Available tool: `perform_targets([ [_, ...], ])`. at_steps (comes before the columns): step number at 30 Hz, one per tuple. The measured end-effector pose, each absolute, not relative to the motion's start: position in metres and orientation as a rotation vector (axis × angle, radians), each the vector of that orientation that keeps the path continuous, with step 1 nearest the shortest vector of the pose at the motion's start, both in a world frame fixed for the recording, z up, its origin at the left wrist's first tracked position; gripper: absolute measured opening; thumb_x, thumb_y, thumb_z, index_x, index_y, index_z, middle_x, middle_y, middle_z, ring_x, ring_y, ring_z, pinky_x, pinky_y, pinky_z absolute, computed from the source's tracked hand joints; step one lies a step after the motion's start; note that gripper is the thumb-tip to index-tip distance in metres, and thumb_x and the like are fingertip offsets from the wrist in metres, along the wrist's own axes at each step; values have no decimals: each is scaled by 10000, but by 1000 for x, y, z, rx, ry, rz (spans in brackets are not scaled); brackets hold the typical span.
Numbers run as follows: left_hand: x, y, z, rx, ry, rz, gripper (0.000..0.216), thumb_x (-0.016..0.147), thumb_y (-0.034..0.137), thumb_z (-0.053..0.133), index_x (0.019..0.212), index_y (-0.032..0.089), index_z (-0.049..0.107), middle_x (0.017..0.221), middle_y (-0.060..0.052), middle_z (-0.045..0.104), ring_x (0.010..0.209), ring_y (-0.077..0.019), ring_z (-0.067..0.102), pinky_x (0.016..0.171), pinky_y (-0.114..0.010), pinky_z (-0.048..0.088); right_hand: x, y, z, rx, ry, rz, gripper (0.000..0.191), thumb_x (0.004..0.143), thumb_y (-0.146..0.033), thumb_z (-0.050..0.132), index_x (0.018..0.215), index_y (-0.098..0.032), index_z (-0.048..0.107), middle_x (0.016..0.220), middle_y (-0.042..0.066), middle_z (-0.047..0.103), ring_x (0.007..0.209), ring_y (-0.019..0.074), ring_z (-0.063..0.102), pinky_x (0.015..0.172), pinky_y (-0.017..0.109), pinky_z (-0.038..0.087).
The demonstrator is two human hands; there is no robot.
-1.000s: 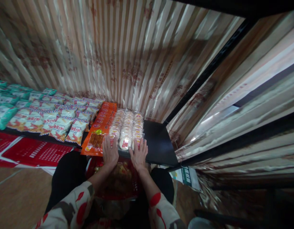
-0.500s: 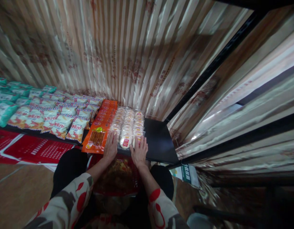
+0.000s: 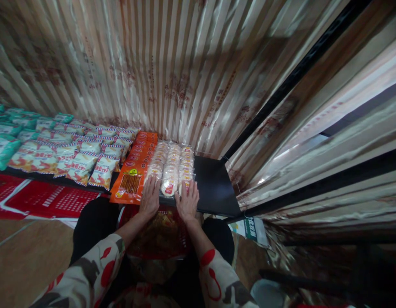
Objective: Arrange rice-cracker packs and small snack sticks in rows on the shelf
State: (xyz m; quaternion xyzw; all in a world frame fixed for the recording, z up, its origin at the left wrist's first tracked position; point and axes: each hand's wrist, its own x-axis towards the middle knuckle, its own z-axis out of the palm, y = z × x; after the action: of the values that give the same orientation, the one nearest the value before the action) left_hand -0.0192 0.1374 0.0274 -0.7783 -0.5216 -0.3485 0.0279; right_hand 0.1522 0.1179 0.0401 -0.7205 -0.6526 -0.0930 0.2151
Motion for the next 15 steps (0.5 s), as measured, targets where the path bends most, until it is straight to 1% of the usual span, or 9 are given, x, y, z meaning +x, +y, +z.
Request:
perform_targets([
  [3, -13, 123, 35, -2560, -1412, -1011, 508, 895, 126, 344, 1402, 151, 353, 1498, -131, 307, 1435, -236, 80, 1139, -486, 263, 154, 116, 42, -1956, -1796, -258, 526, 928, -411, 373, 1404, -187, 379, 1532, 161, 197, 1417, 297, 90, 1068, 514, 221],
  [6, -5, 108, 37, -2630, -1312, -1022, 488, 891, 122, 330, 1374, 105, 397, 1469, -142, 361, 1433, -228, 108, 1133, -456, 293, 156, 109, 44, -1868, -1781, -246, 504, 946, -366, 321, 1398, -151, 378, 1515, 164, 242, 1417, 273, 110, 1075, 503, 229],
  [8, -2, 96, 33, -2644, -1260, -1046, 456, 885, 107, 321, 1317, 90, 468, 1426, -146, 428, 1425, -211, 158, 1114, -415, 335, 156, 98, 46, -1784, -1769, -221, 485, 952, -323, 290, 1389, -132, 380, 1492, 166, 292, 1410, 254, 153, 1073, 489, 249],
  [11, -5, 76, 20, -2731, -1181, -993, 390, 885, 121, 347, 1208, 113, 565, 1372, -129, 498, 1397, -199, 254, 1067, -372, 399, 152, 76, 47, -1658, -1745, -166, 469, 945, -280, 274, 1376, -128, 382, 1450, 167, 363, 1382, 240, 244, 1053, 476, 298],
  [15, -21, 54, -6, -2963, -1236, -800, 350, 863, 166, 428, 1175, 152, 585, 1337, -100, 535, 1354, -210, 345, 1057, -399, 413, 141, 45, 31, -1575, -1675, -81, 395, 925, -244, 303, 1239, -115, 503, 1342, 172, 488, 1317, 233, 356, 1031, 450, 341],
])
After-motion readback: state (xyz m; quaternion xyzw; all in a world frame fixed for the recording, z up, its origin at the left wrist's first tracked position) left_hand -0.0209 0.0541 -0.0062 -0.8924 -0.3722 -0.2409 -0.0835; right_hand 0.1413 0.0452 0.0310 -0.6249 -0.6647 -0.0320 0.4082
